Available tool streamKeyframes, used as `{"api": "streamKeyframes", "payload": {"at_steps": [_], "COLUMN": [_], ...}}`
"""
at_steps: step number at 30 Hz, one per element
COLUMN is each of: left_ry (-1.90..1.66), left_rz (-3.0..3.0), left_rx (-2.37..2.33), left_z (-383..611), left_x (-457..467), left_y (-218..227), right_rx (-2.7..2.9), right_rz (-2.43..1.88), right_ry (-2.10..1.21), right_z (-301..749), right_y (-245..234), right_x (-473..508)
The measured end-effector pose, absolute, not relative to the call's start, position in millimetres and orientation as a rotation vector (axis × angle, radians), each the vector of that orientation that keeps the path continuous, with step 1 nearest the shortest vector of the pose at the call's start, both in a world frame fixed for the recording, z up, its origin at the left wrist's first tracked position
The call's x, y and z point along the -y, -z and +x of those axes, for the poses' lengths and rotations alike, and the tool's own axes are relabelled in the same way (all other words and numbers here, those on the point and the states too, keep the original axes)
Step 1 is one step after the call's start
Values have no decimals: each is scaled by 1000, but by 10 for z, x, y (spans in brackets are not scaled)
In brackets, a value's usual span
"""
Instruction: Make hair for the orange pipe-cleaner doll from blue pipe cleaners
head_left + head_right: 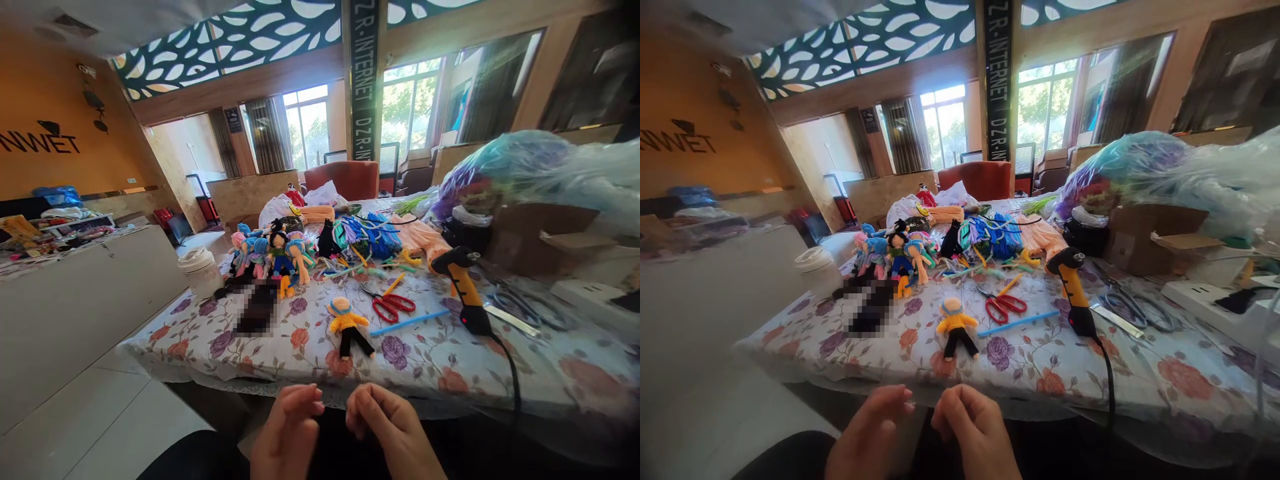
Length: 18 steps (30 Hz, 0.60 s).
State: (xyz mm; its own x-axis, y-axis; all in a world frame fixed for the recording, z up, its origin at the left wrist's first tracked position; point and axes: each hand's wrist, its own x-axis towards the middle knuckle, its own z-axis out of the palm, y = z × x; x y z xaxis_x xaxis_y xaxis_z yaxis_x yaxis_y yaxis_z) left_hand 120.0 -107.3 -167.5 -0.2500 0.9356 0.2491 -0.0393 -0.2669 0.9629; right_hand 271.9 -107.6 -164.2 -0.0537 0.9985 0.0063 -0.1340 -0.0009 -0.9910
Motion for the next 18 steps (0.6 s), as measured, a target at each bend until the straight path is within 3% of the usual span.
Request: {"api": "streamKeyframes", "payload": {"at_steps": [5, 18], "left_ry": [-1717, -1498], "left_rz": [1838, 2007], "left_rx": [-1085, -1121], "left_z": [1357, 1496], "left_x": [1086, 907], "left_y": [1753, 1450], "right_rx": [1019, 822], "right_rz": [-1004, -895], "right_ry": [-1464, -1530], "right_z": [2652, 2785], "right_y": [1571, 1675], "right_x": [1084, 1212]}}
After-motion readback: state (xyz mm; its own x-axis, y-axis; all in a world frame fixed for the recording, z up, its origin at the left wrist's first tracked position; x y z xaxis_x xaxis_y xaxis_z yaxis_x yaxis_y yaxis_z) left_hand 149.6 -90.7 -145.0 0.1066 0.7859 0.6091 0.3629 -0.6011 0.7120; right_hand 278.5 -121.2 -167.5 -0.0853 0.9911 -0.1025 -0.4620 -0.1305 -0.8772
